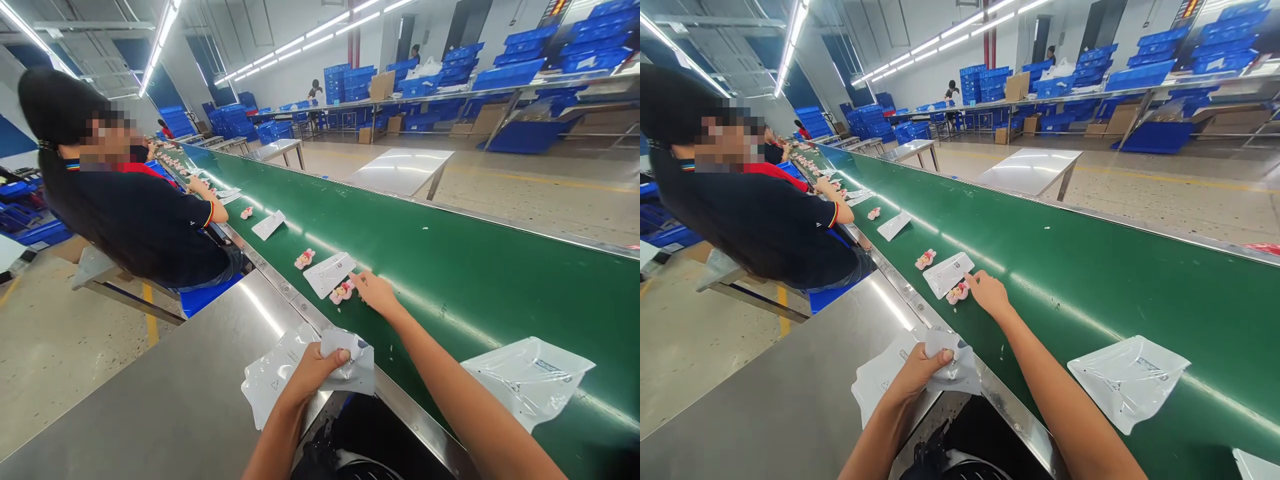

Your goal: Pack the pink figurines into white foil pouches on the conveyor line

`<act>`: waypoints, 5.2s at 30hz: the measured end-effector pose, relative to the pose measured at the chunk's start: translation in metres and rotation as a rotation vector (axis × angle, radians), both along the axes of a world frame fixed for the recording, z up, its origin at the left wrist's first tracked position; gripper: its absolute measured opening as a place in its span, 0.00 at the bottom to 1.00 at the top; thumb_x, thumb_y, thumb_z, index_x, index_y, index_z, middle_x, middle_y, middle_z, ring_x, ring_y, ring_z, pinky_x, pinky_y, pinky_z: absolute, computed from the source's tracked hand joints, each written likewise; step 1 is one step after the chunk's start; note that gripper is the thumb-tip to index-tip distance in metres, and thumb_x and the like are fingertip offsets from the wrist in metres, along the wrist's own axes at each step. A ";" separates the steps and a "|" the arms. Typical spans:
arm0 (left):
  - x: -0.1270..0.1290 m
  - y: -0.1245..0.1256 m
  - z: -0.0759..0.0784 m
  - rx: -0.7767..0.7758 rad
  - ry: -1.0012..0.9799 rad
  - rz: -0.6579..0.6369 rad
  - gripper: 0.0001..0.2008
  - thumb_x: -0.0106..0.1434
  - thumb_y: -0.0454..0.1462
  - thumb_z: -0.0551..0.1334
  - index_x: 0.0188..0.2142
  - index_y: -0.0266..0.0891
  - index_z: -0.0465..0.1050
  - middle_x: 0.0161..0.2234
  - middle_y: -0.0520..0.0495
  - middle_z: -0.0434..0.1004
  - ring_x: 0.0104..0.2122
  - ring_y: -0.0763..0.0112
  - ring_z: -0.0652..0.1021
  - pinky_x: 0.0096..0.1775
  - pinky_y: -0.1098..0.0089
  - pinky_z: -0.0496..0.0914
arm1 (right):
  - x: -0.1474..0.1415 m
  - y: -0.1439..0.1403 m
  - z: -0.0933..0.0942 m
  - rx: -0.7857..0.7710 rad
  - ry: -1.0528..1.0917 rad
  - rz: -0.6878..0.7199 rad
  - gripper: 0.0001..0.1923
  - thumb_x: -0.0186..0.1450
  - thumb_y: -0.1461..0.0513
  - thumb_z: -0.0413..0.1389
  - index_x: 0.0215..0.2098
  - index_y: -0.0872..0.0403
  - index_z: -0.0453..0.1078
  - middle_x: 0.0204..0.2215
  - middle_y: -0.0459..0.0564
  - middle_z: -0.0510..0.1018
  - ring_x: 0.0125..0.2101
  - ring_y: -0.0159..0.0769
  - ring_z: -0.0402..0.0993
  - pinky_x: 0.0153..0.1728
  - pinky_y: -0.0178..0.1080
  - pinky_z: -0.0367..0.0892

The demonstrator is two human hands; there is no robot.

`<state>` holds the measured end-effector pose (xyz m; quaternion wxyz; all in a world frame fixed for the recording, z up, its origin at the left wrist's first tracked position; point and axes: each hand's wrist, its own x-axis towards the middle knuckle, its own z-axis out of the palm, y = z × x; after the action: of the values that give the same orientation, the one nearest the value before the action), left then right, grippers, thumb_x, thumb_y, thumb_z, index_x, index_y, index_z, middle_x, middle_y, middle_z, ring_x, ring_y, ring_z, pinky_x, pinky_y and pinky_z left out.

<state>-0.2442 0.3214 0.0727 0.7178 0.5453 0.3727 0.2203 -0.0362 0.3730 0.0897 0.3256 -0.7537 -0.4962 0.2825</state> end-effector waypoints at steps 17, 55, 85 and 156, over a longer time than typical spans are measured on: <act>0.025 -0.017 0.005 0.047 -0.110 -0.054 0.20 0.47 0.45 0.70 0.33 0.32 0.71 0.26 0.49 0.68 0.27 0.73 0.66 0.30 0.73 0.59 | -0.002 -0.126 0.070 0.266 0.007 0.255 0.11 0.64 0.56 0.50 0.28 0.52 0.68 0.22 0.43 0.71 0.21 0.28 0.61 0.22 0.32 0.57; -0.090 0.049 -0.002 0.888 0.904 0.307 0.11 0.62 0.44 0.54 0.33 0.42 0.71 0.34 0.49 0.76 0.36 0.64 0.74 0.40 0.67 0.63 | 0.082 -0.166 0.009 0.233 -0.675 -0.214 0.15 0.64 0.52 0.48 0.44 0.48 0.68 0.51 0.51 0.70 0.47 0.46 0.68 0.39 0.46 0.67; 0.003 -0.007 -0.001 0.065 -0.011 0.031 0.20 0.47 0.46 0.69 0.32 0.33 0.70 0.26 0.50 0.67 0.26 0.73 0.66 0.30 0.74 0.59 | 0.034 -0.034 0.018 -0.097 -0.230 0.224 0.10 0.62 0.58 0.49 0.27 0.54 0.69 0.24 0.46 0.75 0.25 0.32 0.69 0.26 0.33 0.58; -0.088 0.034 0.011 0.865 0.430 0.424 0.26 0.58 0.41 0.61 0.56 0.46 0.59 0.36 0.51 0.69 0.33 0.71 0.69 0.39 0.69 0.66 | -0.074 -0.071 0.013 0.470 -0.165 0.486 0.20 0.64 0.56 0.51 0.53 0.53 0.62 0.51 0.53 0.69 0.50 0.39 0.65 0.49 0.42 0.63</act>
<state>-0.3324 0.3556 0.0841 0.2739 0.7372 0.4888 0.3775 -0.1104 0.3019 0.1025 0.3723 -0.5384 -0.7371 0.1681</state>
